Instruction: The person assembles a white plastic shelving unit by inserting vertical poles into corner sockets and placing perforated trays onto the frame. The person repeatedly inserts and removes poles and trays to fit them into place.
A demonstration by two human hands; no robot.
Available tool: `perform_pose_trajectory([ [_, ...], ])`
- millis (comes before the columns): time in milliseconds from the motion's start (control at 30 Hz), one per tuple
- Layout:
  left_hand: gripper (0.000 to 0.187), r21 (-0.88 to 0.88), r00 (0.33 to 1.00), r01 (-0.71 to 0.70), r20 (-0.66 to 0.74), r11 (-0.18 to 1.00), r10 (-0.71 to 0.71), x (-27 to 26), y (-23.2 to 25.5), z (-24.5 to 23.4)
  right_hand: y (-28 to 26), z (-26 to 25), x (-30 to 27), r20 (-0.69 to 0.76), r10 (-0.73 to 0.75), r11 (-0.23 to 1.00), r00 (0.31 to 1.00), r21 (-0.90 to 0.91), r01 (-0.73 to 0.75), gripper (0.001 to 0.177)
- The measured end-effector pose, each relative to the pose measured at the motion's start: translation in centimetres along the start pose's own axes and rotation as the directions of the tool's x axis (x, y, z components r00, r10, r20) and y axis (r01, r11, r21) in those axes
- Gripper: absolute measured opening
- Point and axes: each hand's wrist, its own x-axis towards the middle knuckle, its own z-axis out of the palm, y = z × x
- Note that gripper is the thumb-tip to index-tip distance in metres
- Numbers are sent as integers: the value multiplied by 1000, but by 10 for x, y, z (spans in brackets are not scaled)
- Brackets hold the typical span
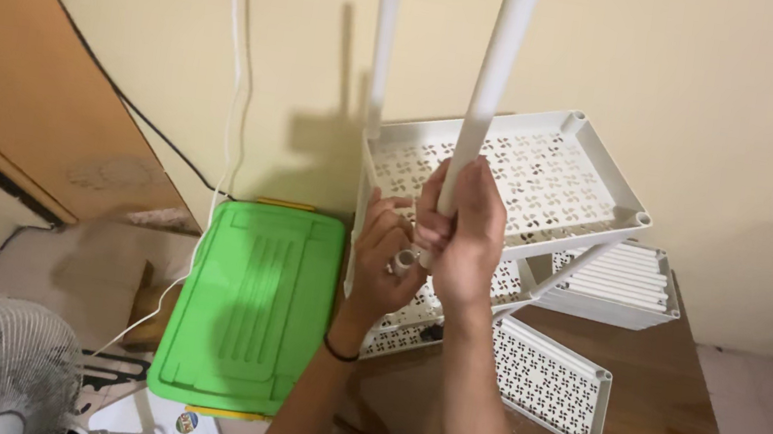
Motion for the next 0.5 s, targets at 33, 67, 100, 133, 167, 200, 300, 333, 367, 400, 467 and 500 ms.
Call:
perform_pose_trajectory([
  [33,19,19,999,9,33,1000,-9,0,1,-6,-2,-5,-4,-7,23,1000,1000,-2,-23,45],
  [67,18,24,998,17,55,1000,-18,1,2,-11,-3,-12,-9,-15,45,999,999,-3,-45,45],
  [100,19,25,996,26,79,999,-28,2,5,-14,-4,-21,-17,-26,68,998,997,-7,-68,45],
  [133,20,27,994,35,103,999,-38,4,8,-17,-5,-31,-24,-19,74,995,997,-59,-75,42],
  [167,27,17,994,37,105,999,-38,7,12,-19,-5,-41,-33,-17,81,991,997,-109,-82,40],
  [200,35,7,993,38,108,999,-39,12,17,-21,-5,-52,-42,-14,89,983,996,-159,-90,37],
  [300,53,-19,997,30,72,999,-29,20,41,-28,4,-83,-66,28,61,974,998,-220,-53,36],
  [333,58,-28,998,25,51,999,-24,22,52,-28,5,-95,-75,43,72,971,996,-233,-60,34],
  [367,62,-94,998,51,32,994,-48,23,63,-24,6,-106,-85,55,87,967,995,-245,-71,32],
  [400,66,-161,997,75,13,984,-74,22,74,-18,7,-117,-95,66,101,963,993,-257,-81,30],
  [467,72,-201,985,169,81,965,-155,22,90,-12,5,-140,-115,100,107,926,989,-371,-62,27],
  [500,74,-165,964,236,164,958,-210,18,98,-14,4,-152,-122,119,112,903,987,-426,-51,26],
])
